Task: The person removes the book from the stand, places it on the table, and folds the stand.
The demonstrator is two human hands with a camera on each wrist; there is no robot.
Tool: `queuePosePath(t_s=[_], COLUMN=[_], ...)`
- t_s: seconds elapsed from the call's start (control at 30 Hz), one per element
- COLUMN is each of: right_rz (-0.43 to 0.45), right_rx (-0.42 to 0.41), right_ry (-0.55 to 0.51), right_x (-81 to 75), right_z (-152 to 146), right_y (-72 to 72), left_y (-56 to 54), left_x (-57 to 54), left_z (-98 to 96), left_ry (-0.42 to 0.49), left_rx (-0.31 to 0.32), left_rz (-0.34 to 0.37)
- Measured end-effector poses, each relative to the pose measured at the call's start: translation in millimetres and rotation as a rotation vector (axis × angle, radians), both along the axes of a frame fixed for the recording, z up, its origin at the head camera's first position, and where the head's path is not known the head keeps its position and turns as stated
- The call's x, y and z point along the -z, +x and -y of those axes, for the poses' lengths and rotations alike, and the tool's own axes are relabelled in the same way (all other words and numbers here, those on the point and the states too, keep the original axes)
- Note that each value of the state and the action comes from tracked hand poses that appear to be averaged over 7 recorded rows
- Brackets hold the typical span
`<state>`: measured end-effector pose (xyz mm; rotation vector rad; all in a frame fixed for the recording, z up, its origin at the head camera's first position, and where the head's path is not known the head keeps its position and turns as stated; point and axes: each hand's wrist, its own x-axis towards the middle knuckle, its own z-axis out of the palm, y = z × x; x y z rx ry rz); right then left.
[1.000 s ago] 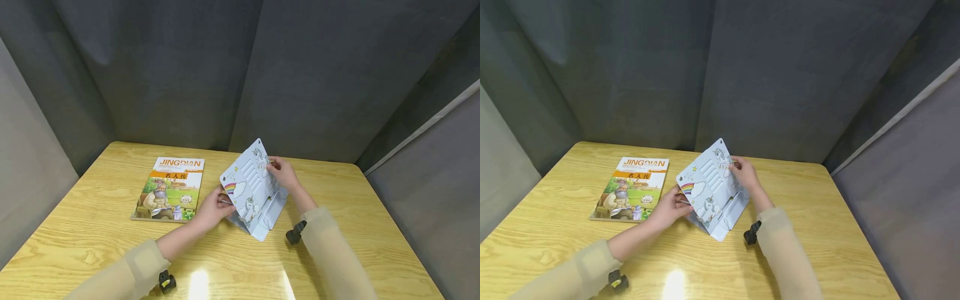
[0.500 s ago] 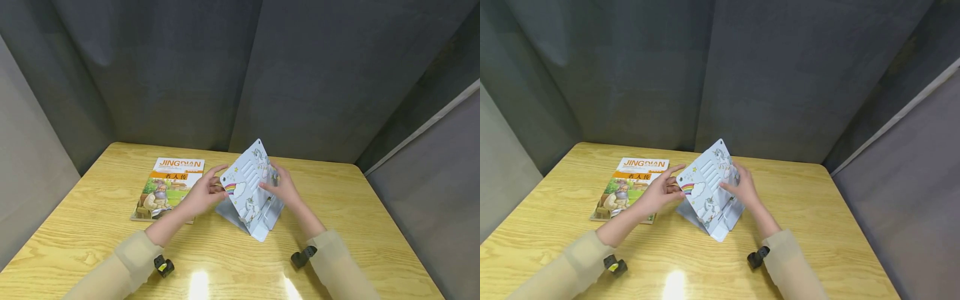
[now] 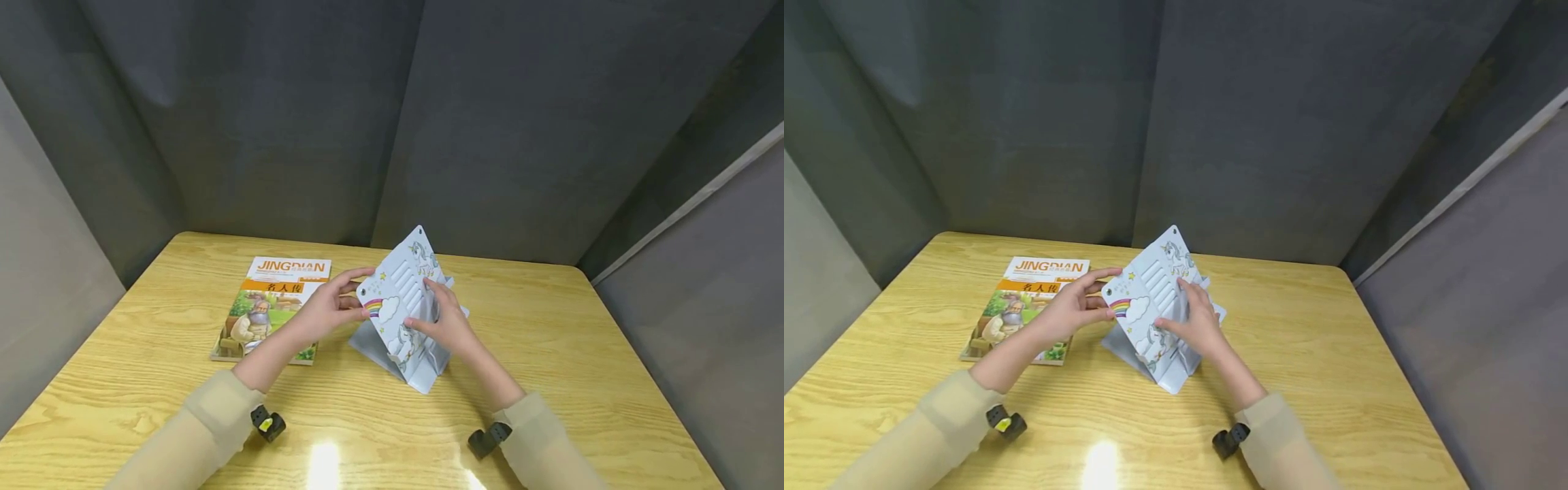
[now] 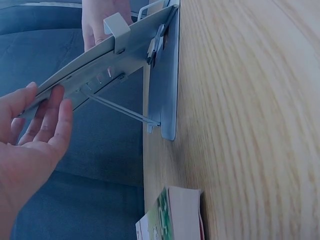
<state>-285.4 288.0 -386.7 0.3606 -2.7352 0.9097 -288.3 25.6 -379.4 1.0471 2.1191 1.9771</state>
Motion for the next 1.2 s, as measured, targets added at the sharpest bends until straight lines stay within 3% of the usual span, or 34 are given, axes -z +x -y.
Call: queuePosePath(t_s=[0.2,0.47,1.2], right_rz=[0.011,0.002,0.022], right_rx=[0.006,-0.019,-0.165], right_ry=[0.012,0.029,0.077], right_x=[-1.3,-2.4,-2.8], right_z=[-0.6,0.7,-0.8], right_y=[0.2,-0.3,-11.6], left_y=[0.1,3.8,29.8], left_x=[-1.0,-1.0,2.5], left_z=[-0.6,0.3,-1.7], left_ry=[0.017,-0.001,0.024], left_rx=[0.014,-0.022,-0.161], left_rz=[0.010,-0.029,0.009])
